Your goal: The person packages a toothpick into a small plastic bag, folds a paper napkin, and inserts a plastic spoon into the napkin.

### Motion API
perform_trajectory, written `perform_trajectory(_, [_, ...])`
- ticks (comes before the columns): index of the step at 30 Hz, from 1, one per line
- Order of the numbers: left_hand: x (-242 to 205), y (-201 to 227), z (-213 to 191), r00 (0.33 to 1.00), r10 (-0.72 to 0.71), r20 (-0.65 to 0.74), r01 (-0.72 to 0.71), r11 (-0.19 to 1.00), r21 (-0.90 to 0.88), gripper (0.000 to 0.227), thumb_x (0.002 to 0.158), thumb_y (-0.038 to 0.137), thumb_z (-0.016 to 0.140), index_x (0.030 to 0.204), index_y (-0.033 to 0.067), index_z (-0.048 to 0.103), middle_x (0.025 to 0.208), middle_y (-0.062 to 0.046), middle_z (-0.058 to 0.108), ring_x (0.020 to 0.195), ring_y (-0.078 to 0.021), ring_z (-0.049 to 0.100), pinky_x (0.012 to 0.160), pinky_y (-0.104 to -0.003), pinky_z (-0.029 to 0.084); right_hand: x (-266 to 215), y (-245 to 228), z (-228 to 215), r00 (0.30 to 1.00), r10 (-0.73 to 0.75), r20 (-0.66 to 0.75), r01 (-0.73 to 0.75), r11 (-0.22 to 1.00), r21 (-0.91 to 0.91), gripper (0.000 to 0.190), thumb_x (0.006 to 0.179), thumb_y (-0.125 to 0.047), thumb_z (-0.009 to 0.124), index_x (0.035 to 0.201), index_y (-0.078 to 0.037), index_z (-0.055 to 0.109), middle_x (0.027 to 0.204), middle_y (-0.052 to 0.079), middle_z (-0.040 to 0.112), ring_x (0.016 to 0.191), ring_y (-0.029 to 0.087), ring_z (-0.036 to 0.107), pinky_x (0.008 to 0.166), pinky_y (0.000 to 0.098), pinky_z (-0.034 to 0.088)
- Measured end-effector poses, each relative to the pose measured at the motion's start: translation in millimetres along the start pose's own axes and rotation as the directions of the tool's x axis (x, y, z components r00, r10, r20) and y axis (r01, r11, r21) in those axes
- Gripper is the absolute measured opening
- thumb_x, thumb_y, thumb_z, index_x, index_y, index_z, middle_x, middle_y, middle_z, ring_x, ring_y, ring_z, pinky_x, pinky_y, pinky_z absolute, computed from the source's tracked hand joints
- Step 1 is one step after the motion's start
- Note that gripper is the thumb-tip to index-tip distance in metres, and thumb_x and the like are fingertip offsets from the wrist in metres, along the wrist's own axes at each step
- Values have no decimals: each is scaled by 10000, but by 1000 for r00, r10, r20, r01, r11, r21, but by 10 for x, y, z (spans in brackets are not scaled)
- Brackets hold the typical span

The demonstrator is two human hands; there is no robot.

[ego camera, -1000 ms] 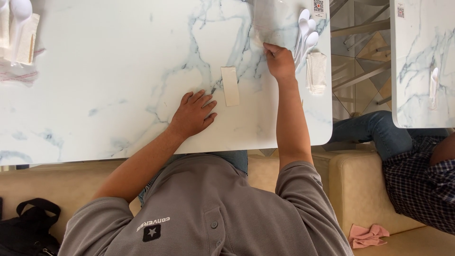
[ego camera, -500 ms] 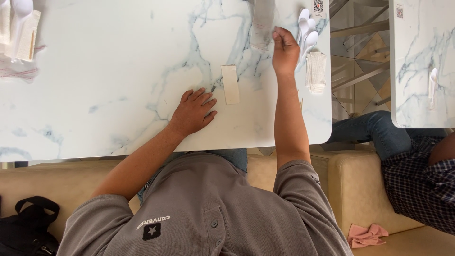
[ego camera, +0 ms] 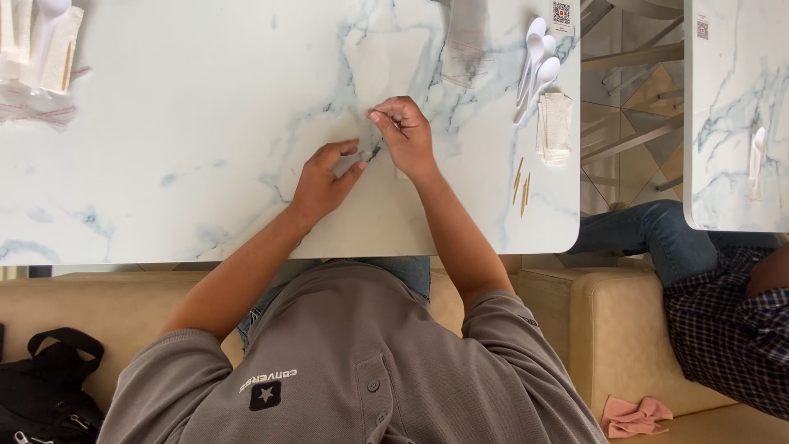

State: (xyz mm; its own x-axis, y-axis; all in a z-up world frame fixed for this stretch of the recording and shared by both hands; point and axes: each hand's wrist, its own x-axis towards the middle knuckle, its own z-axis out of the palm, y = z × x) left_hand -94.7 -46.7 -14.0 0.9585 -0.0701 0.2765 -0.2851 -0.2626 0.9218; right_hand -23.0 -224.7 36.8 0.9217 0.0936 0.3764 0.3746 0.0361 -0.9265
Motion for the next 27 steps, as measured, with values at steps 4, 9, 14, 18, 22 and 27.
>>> perform_trajectory(4, [283,306,-180,894,-368,254,432,857,-281,660,1061,464,625,1555,80,414,1396,-192,629,1255,-312,640,1004,-424,544,-199,-1,141,988,145,-52,-121,938,325,120,991,-19,685,1074,-68,613,1055,175,780,969,219,765,834,304,568])
perform_trajectory(9, [678,313,-155,770,-521,368,586,351,-730,625,965,502,700,1421,120,507,1334,-148,692,903,-201,769,807,-287,616,-496,113,193,929,366,-61,-267,773,576,232,969,-30,707,1195,-37,654,974,174,761,877,279,784,752,313,628])
perform_trajectory(14, [859,327,-125,764,-593,254,576,449,-683,306,903,221,791,1181,113,721,1050,-76,775,878,-137,762,750,-226,632,-672,51,114,837,543,-65,-447,749,489,175,999,-190,679,1110,-57,699,953,135,774,891,268,784,733,308,604])
perform_trajectory(18, [864,391,-100,795,-579,180,551,566,-613,160,901,223,772,1034,136,752,974,-17,760,995,-118,730,744,-229,575,-662,-93,116,796,593,-123,-504,762,407,195,952,-289,723,862,-140,637,858,53,725,809,238,758,688,295,541])
perform_trajectory(22, [856,227,-60,852,-502,150,477,626,-617,102,897,194,798,931,125,731,877,9,712,887,-105,687,705,-240,529,-656,15,75,815,567,-118,-456,754,472,208,946,-227,739,1094,-95,677,958,95,759,831,229,750,717,320,569])
perform_trajectory(27, [836,86,-56,865,-478,151,459,633,-623,200,882,229,816,973,91,703,869,-49,733,846,-116,690,749,-245,565,-650,78,82,806,577,-135,-443,738,510,80,969,-188,716,1003,-122,687,964,95,778,801,202,721,717,314,559])
